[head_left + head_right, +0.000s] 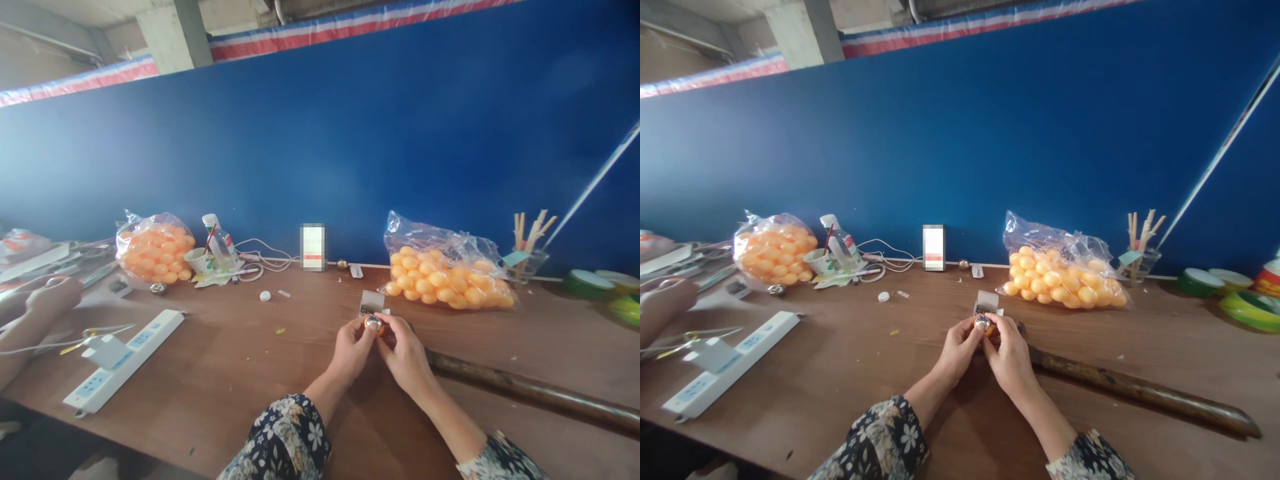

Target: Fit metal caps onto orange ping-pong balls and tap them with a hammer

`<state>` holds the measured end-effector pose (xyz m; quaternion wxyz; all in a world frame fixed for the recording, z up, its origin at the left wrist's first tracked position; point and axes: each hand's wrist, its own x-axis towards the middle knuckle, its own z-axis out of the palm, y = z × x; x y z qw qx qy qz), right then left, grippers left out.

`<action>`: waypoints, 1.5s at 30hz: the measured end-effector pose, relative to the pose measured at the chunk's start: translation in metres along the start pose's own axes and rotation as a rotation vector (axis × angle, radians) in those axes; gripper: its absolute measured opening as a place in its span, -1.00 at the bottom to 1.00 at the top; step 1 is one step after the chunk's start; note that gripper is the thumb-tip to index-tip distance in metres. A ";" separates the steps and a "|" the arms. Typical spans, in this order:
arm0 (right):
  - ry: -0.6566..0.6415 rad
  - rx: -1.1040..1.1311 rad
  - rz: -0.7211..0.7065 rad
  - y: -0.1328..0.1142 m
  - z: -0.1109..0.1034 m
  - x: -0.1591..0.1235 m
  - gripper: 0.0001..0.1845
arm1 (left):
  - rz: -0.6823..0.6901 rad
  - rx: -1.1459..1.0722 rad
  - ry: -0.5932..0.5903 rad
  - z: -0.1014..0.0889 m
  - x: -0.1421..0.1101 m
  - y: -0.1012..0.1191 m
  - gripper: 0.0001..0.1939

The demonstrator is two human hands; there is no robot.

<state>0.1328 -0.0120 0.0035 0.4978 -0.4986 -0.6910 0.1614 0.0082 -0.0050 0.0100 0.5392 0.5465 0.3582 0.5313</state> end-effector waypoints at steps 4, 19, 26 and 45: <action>0.005 0.001 -0.003 0.001 0.000 0.000 -0.74 | -0.006 -0.001 -0.011 0.000 0.000 0.002 -0.63; 0.015 0.030 -0.002 0.001 0.001 -0.001 -0.74 | -0.004 -0.010 0.000 0.001 -0.001 0.002 -0.63; 0.015 0.018 0.002 0.000 0.000 0.000 -0.74 | -0.011 -0.013 -0.001 0.000 -0.001 -0.001 -0.63; 0.020 0.060 0.022 -0.003 0.001 0.000 -0.74 | -0.055 -0.046 0.005 -0.001 0.000 -0.001 -0.56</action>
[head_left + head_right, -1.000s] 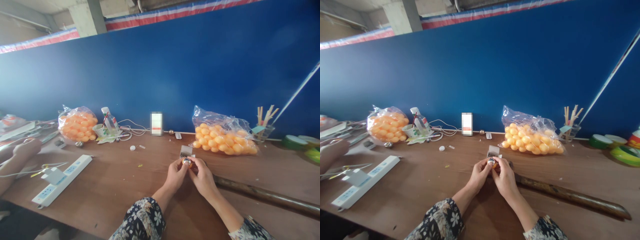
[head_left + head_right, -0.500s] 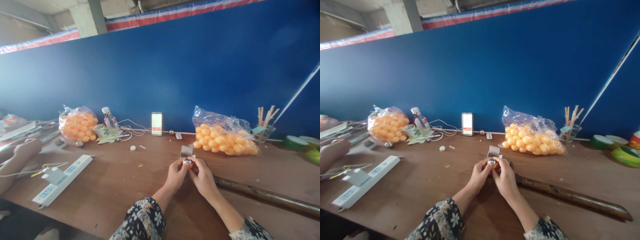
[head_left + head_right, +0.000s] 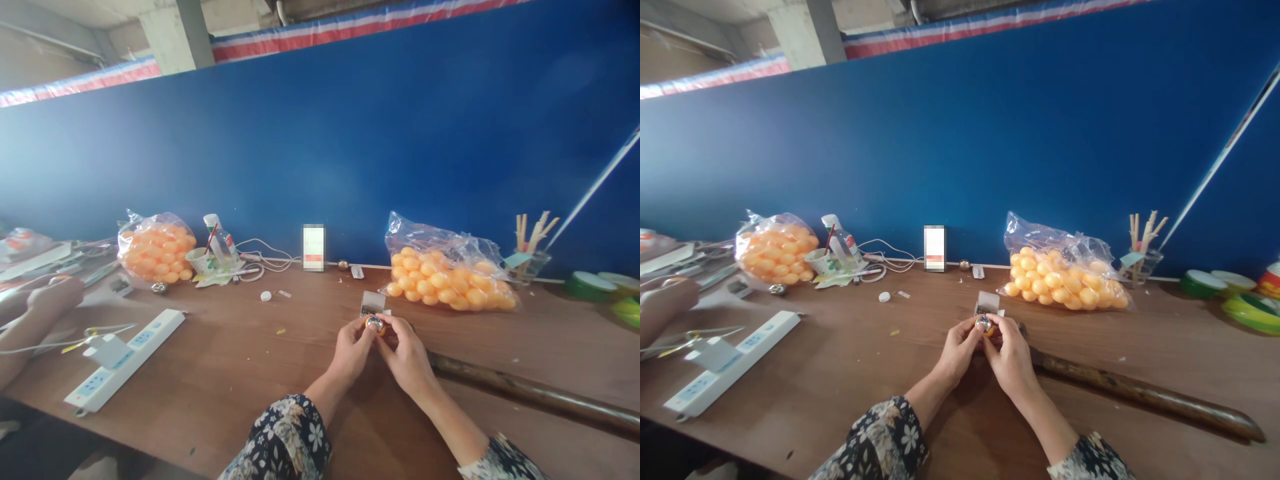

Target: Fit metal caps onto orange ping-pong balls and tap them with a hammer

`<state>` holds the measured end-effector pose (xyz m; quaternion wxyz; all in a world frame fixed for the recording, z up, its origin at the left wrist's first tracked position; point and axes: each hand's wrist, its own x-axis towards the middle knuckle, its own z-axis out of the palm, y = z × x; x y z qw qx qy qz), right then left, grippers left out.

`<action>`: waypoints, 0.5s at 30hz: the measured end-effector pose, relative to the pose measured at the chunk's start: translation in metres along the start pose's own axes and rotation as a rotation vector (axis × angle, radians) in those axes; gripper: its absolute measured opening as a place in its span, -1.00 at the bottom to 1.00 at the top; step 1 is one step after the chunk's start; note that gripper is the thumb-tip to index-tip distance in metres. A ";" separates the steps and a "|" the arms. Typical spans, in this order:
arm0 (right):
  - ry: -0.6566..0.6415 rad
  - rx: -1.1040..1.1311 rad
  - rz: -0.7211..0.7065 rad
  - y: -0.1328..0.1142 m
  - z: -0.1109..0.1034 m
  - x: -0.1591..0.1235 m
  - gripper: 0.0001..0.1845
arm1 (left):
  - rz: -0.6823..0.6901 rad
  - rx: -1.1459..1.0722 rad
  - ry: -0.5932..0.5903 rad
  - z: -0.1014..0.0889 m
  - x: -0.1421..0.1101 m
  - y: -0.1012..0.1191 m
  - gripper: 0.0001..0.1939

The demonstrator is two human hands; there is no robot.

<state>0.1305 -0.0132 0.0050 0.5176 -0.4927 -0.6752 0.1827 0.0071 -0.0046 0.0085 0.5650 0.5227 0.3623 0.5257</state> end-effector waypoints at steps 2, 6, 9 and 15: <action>-0.005 -0.004 0.004 0.000 0.000 0.000 -0.74 | 0.003 0.003 -0.002 0.000 0.000 0.000 -0.56; -0.003 0.009 0.012 0.001 -0.001 0.000 -0.73 | 0.009 0.001 -0.006 0.000 -0.001 0.001 -0.56; 0.011 0.013 0.007 0.001 0.000 0.000 -0.72 | -0.004 0.004 -0.019 0.000 -0.001 0.002 -0.54; 0.015 0.012 -0.002 -0.001 -0.001 0.001 -0.72 | -0.016 -0.018 0.008 0.000 -0.001 0.001 -0.55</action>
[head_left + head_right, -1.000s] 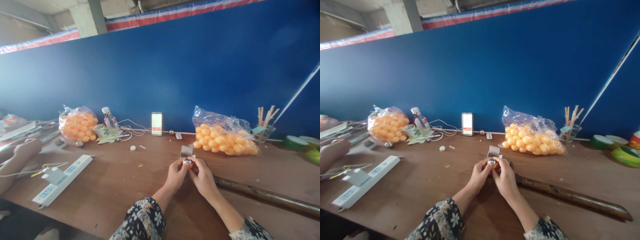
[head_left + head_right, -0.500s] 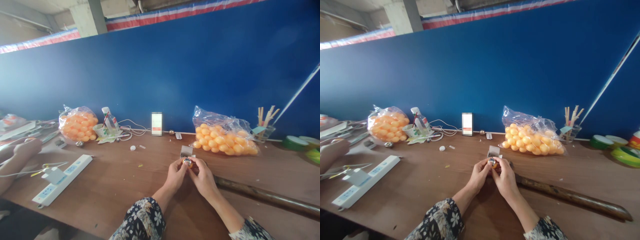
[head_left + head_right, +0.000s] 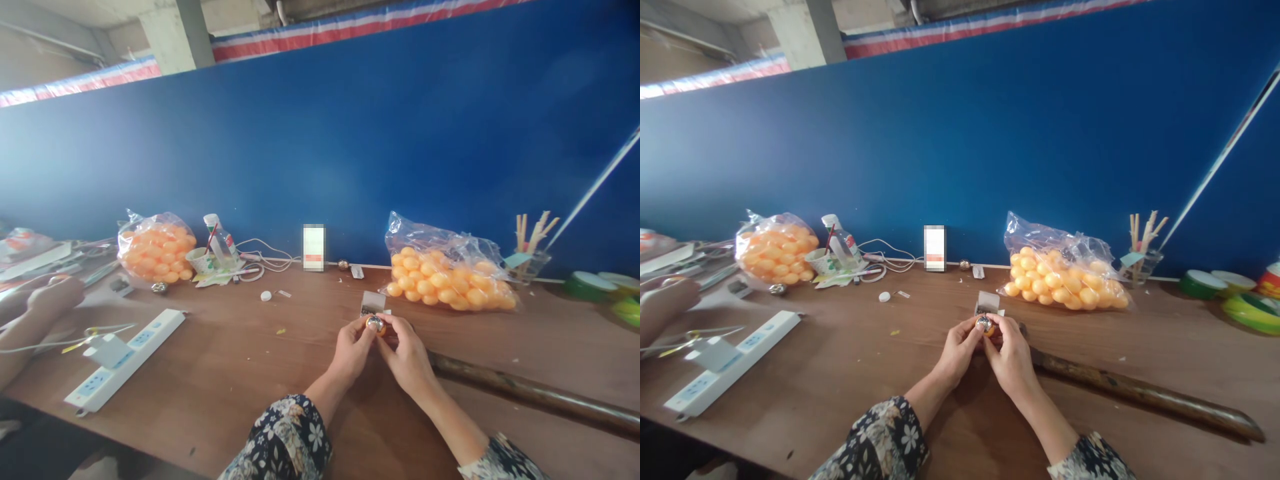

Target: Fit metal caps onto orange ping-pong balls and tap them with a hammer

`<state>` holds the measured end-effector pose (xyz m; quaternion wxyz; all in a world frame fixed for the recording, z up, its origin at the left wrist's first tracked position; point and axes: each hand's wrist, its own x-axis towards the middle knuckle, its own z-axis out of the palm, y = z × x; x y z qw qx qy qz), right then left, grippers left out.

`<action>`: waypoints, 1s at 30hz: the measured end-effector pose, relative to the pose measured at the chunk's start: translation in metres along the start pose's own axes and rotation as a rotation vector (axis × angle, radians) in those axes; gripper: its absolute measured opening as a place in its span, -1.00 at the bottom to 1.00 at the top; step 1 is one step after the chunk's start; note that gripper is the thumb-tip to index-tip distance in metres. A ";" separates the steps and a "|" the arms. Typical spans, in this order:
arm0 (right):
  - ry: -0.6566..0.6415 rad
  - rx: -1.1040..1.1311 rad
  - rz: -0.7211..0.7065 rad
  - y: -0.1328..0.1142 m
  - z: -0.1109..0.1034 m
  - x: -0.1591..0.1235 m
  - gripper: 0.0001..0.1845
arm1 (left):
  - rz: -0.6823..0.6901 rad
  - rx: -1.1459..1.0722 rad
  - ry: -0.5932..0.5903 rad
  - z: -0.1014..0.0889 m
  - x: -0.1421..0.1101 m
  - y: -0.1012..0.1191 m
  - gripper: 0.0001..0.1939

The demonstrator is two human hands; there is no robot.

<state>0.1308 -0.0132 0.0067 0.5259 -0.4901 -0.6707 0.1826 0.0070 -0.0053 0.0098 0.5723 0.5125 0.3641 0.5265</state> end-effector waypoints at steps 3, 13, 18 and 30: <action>-0.001 0.001 -0.002 0.000 -0.001 0.000 -0.73 | 0.011 -0.012 0.003 0.001 0.000 -0.001 -0.57; -0.053 0.039 0.047 0.002 -0.015 0.000 -0.51 | -0.033 -0.123 0.113 -0.002 0.002 0.001 -0.53; -0.036 -0.483 -0.105 0.049 -0.104 -0.022 -0.52 | -0.061 -0.131 0.218 -0.003 0.001 -0.002 -0.50; -0.092 -0.918 -0.308 0.081 -0.167 -0.092 -0.54 | -0.024 -0.159 0.255 0.002 -0.002 -0.003 -0.45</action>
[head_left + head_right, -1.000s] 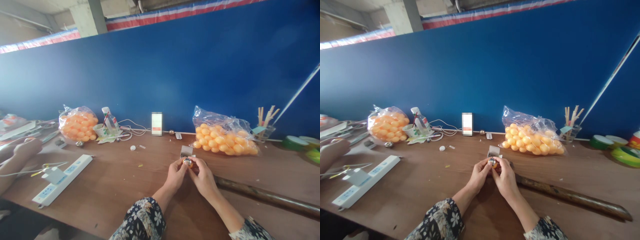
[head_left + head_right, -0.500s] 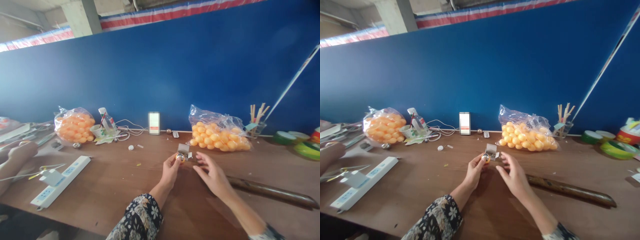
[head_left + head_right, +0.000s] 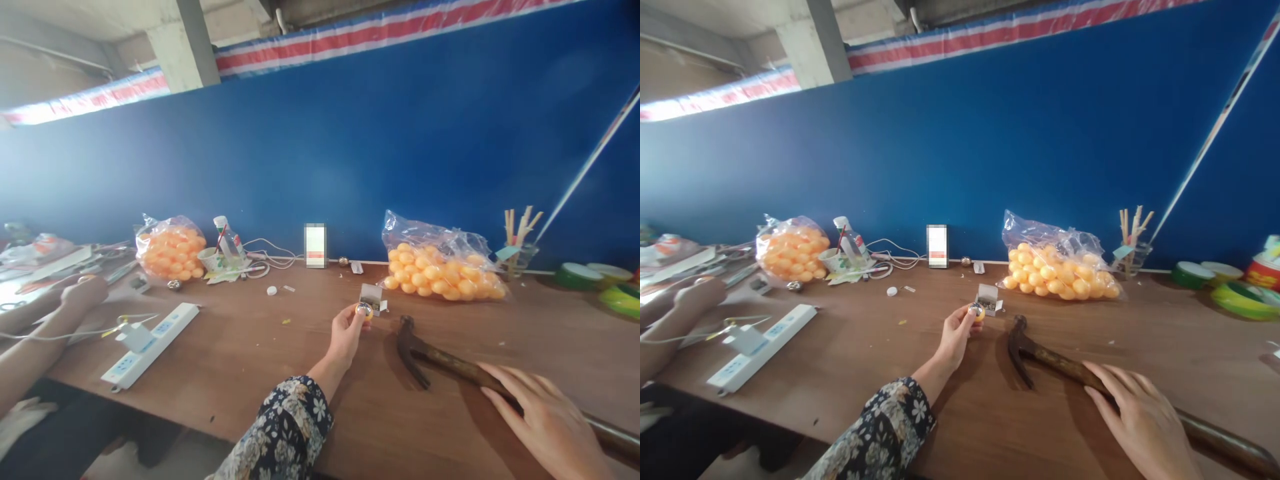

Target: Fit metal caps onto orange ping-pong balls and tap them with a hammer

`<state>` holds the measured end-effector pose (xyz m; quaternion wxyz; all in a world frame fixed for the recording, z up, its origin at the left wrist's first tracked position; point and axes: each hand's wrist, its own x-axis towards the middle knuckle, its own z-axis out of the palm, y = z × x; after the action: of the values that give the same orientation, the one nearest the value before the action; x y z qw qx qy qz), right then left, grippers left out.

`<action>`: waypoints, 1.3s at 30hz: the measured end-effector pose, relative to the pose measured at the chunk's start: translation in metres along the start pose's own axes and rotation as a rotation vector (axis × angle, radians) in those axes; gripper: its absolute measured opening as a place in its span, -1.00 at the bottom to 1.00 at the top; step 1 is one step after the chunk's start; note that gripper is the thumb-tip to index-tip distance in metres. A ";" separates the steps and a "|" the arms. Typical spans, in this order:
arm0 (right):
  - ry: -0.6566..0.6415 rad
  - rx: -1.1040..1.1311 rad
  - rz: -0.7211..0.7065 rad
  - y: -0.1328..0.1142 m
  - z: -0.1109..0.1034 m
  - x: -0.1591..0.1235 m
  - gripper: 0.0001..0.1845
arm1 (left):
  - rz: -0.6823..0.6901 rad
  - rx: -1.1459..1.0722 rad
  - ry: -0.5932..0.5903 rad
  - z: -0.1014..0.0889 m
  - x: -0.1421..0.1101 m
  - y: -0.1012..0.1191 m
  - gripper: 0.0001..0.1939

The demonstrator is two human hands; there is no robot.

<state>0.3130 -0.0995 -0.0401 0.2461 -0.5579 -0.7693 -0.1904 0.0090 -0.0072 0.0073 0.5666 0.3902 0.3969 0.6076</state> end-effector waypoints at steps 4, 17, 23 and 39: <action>0.018 0.000 0.006 0.000 -0.002 0.001 -0.52 | 0.000 -0.016 0.000 -0.002 0.000 -0.002 -0.45; -0.011 0.215 0.093 -0.027 0.009 0.055 -0.47 | -0.050 -0.127 0.052 -0.004 0.004 -0.004 -0.44; -0.077 0.117 0.033 -0.040 0.012 0.054 -0.52 | -0.073 0.000 -0.069 -0.003 0.000 0.001 -0.44; -0.058 0.121 0.049 -0.040 0.005 0.055 -0.53 | -0.041 0.156 -0.130 0.000 -0.004 0.002 -0.46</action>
<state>0.2599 -0.0664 -0.0125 0.2613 -0.5661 -0.7723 -0.1212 0.0087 -0.0110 0.0089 0.5713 0.4634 0.4137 0.5364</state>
